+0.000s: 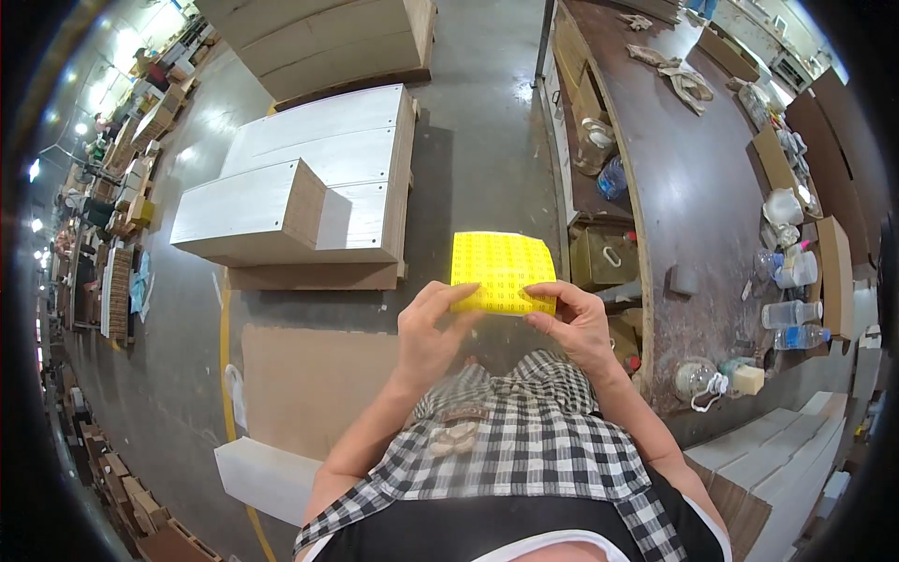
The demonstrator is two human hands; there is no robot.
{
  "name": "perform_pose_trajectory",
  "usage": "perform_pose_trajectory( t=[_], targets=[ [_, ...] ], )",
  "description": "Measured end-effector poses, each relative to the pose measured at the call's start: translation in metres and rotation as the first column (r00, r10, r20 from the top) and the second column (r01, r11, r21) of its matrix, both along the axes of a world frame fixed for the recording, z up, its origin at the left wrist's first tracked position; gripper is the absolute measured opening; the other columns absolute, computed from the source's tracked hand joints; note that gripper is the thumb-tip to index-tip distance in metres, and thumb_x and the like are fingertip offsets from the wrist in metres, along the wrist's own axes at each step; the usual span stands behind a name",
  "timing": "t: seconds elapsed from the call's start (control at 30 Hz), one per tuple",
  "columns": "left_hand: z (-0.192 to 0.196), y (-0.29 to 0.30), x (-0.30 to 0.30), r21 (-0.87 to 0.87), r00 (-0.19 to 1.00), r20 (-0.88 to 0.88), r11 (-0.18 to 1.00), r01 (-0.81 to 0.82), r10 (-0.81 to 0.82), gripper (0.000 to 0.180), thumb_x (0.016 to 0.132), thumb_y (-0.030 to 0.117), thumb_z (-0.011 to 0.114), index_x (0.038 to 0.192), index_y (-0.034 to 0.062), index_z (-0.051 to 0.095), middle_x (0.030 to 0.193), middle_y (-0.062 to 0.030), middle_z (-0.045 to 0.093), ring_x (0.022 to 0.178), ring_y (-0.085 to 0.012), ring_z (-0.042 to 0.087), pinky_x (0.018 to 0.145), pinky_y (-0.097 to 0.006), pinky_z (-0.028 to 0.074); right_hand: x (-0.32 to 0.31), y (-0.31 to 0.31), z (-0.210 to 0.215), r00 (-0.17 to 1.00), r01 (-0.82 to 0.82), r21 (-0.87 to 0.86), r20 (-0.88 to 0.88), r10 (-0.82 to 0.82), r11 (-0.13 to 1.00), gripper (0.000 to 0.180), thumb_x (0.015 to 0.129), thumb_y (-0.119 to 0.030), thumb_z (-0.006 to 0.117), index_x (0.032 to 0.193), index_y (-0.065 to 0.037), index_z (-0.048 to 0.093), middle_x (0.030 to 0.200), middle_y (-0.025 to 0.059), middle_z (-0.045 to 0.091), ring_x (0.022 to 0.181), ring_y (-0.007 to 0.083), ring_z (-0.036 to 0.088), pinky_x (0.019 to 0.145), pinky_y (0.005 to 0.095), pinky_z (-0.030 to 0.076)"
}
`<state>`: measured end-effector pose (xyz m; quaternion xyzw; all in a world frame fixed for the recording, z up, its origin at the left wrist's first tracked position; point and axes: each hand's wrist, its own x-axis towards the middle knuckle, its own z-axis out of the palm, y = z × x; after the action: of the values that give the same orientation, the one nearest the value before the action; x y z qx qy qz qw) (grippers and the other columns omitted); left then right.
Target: The person peels yellow labels from a sheet and applies them to the edges of white wooden boards, then stacks the labeled boards on a workbench.
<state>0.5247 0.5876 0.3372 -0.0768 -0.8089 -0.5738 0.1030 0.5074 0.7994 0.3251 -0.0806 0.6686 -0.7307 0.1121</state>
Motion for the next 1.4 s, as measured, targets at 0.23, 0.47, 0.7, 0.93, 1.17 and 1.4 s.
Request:
perform_pose_trajectory(
  t=[0.23, 0.47, 0.7, 0.93, 1.17, 1.4],
  targets=[
    [-0.004, -0.014, -0.096, -0.079, 0.985, -0.127, 0.988, -0.129, 0.119, 0.029, 0.069, -0.002, 0.073, 0.097, 0.0015, 0.066, 0.082, -0.0097, 0.062, 0.071, -0.0208, 0.061, 0.062, -0.028, 0.049, -0.105, -0.018, -0.004, 0.999, 0.046, 0.002, 0.011, -0.046, 0.999, 0.031, 0.075, 0.002, 0.069, 0.105, 0.001, 0.063, 0.089, 0.0038, 0.060, 0.076, 0.0087, 0.056, 0.068, 0.0221, 0.045],
    [0.007, 0.000, -0.197, -0.158, 0.947, -0.167, 0.941, -0.301, 0.275, 0.026, 0.066, -0.002, 0.074, 0.091, 0.0019, 0.067, 0.079, -0.0086, 0.061, 0.067, -0.0205, 0.060, 0.059, -0.027, 0.048, -0.236, -0.013, -0.002, 0.962, -0.017, 0.123, -0.270, 0.050, 0.992, 0.025, 0.074, 0.003, 0.068, 0.099, 0.002, 0.065, 0.080, 0.0041, 0.060, 0.068, 0.0090, 0.054, 0.059, 0.0231, 0.045],
    [0.027, -0.008, -0.277, -0.387, 0.892, -0.233, 0.804, -0.451, 0.388, 0.025, 0.059, -0.003, 0.075, 0.081, 0.0069, 0.069, 0.080, -0.0042, 0.057, 0.078, -0.0214, 0.052, 0.064, -0.028, 0.043, -0.344, -0.023, 0.014, 0.938, -0.171, 0.191, -0.268, 0.218, 0.967, 0.017, 0.071, 0.001, 0.071, 0.087, -0.002, 0.068, 0.074, 0.0036, 0.058, 0.066, 0.0111, 0.054, 0.061, 0.0233, 0.043],
    [0.030, -0.037, -0.334, -0.159, 0.929, 0.033, 0.919, -0.360, 0.369, 0.010, 0.070, 0.000, 0.069, 0.077, 0.0021, 0.063, 0.084, -0.0044, 0.058, 0.083, -0.0181, 0.054, 0.072, -0.027, 0.044, -0.413, -0.051, -0.003, 0.918, -0.285, 0.098, -0.257, 0.301, 0.954, 0.012, 0.071, -0.006, 0.074, 0.080, -0.003, 0.067, 0.082, 0.0000, 0.046, 0.075, 0.0091, 0.046, 0.065, 0.0209, 0.039],
    [0.021, -0.090, -0.397, 0.373, 0.911, 0.380, 0.875, -0.309, 0.160, 0.006, 0.080, 0.001, 0.065, 0.082, -0.0013, 0.060, 0.082, -0.0023, 0.060, 0.078, -0.0088, 0.056, 0.069, -0.022, 0.046, -0.463, -0.109, 0.013, 0.957, -0.287, -0.002, -0.042, 0.287, 0.958, 0.009, 0.075, -0.006, 0.070, 0.075, -0.001, 0.063, 0.080, 0.0001, 0.050, 0.077, 0.0091, 0.049, 0.071, 0.0227, 0.039],
    [0.011, -0.169, -0.448, 0.489, 0.935, 0.339, 0.830, -0.269, 0.103, 0.008, 0.078, 0.005, 0.070, 0.082, -0.0007, 0.066, 0.080, -0.0018, 0.062, 0.074, -0.0059, 0.056, 0.066, -0.020, 0.044, -0.519, -0.193, 0.020, 0.937, -0.341, 0.049, -0.070, 0.343, 0.939, 0.007, 0.077, -0.004, 0.067, 0.076, 0.000, 0.062, 0.081, 0.0007, 0.051, 0.076, 0.0089, 0.050, 0.071, 0.0224, 0.039]
  ],
)
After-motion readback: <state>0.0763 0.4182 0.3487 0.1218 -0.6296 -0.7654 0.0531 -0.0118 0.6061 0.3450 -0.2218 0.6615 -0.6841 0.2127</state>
